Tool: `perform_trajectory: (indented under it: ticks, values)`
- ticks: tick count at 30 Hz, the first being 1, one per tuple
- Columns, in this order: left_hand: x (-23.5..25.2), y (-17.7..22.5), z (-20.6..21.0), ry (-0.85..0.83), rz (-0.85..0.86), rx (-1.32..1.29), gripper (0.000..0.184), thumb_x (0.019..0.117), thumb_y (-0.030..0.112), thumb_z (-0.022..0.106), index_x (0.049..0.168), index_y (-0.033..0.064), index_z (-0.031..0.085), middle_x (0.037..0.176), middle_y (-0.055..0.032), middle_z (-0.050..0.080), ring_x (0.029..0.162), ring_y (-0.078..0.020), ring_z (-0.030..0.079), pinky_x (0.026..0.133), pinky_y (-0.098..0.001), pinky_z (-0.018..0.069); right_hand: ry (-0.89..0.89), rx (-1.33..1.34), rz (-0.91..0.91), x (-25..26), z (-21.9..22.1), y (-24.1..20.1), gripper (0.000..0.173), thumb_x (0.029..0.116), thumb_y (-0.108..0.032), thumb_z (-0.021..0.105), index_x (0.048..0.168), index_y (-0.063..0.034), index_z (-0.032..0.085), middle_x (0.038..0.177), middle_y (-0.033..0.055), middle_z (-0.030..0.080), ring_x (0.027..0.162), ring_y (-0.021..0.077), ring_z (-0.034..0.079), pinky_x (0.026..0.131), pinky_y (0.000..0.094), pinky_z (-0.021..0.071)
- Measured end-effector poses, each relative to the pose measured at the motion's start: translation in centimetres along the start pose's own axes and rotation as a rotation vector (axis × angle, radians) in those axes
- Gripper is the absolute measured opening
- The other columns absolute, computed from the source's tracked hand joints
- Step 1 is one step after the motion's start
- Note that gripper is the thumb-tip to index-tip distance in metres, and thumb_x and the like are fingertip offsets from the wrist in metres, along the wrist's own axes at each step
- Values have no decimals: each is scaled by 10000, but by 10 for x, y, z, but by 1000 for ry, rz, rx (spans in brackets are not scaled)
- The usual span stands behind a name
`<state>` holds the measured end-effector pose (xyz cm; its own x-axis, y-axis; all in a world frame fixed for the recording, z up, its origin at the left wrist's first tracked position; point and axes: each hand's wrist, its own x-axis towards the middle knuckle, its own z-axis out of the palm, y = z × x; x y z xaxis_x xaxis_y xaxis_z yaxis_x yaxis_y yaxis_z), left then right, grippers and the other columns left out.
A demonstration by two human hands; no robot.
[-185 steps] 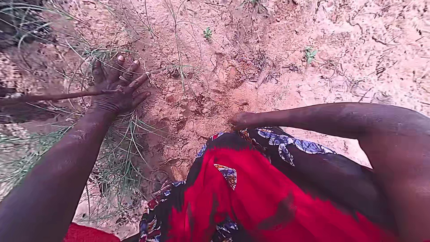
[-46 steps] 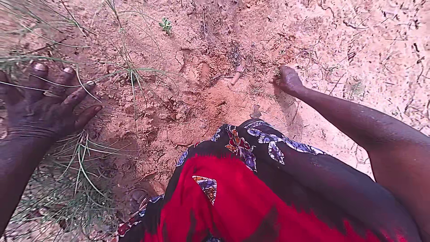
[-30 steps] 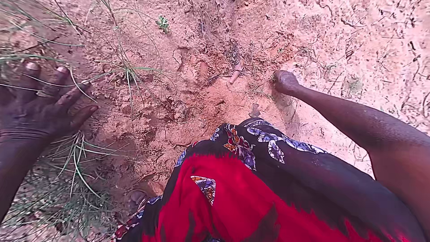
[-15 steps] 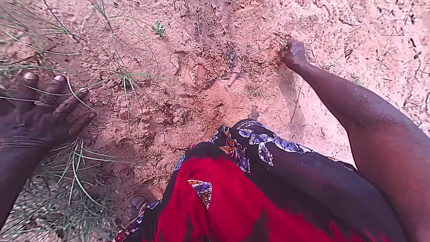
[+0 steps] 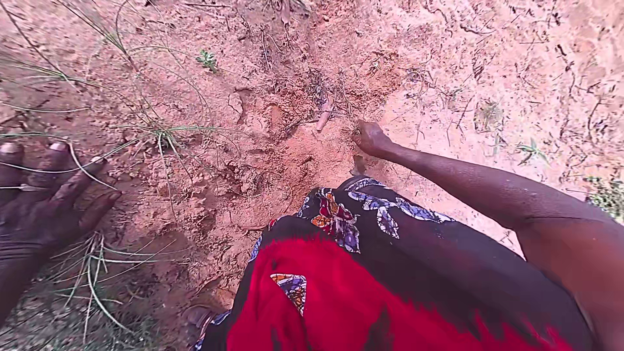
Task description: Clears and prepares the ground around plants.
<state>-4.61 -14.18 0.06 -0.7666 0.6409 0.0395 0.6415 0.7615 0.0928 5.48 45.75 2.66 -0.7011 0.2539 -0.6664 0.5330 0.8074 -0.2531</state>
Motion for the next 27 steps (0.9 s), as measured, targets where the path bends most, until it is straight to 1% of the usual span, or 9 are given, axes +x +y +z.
perform_trajectory:
  ticks: [3,5,8,11,14,17,20,23,27]
  values:
    - [8,12,-12,22,19,-12,745,1025,595,356,1505,48,516,1619,-302,325,1524,-553,180,1231,-657,133,177,25,94,1,-26,21,330,1022,-65,541,1306,103,526,1182,351,632,1158,496,628,977,627,478]
    - [8,15,-14,18,6,-11,723,1030,572,360,1505,49,516,1623,-300,319,1531,-545,166,1239,-648,128,317,-7,161,19,-52,51,372,1023,-51,530,1361,100,510,1270,365,607,1239,508,592,1038,636,451]
    - [10,19,-18,-23,-9,12,718,1040,565,340,1535,64,479,1639,-286,299,1539,-533,152,1241,-636,123,425,-1,70,39,-74,104,404,975,-17,579,1355,115,547,1298,367,606,1267,506,577,1083,633,419]
    - [-3,-10,12,-14,-29,-7,768,1009,629,321,1519,87,509,1641,-243,323,1546,-477,202,1264,-619,124,401,-61,-32,46,-74,130,331,981,-32,602,1285,101,593,1223,361,641,1191,515,620,1039,652,444]
    - [16,36,-34,-104,-112,-48,663,1034,499,444,1483,21,537,1636,-282,309,1528,-564,148,1217,-684,125,364,-185,-12,45,-70,131,360,964,27,572,1321,73,588,1250,370,625,1207,556,595,1019,698,439]
    - [18,40,-37,-36,-68,-22,729,1014,580,385,1451,29,577,1608,-287,361,1510,-586,176,1195,-712,154,300,-350,-15,45,-71,133,379,986,7,559,1361,61,562,1289,374,601,1194,584,590,985,722,454]
    - [17,41,-38,-113,-80,-32,687,1037,510,406,1486,4,528,1625,-306,311,1519,-584,140,1212,-692,121,293,-465,-164,38,-67,142,311,1004,16,535,1293,125,566,1275,385,600,1131,594,619,939,711,473]
    - [9,15,-14,-110,-69,-25,772,998,576,361,1471,-11,533,1616,-293,336,1534,-519,193,1246,-638,134,285,-531,-297,31,-67,151,303,1011,28,532,1299,117,562,1354,352,568,1091,581,638,890,691,504]
    - [-3,-9,8,-79,-27,-16,791,999,611,342,1511,29,497,1630,-299,299,1537,-509,194,1254,-632,129,311,-374,-141,24,-58,150,397,996,20,552,1387,82,532,1368,367,566,1187,586,599,972,714,462]
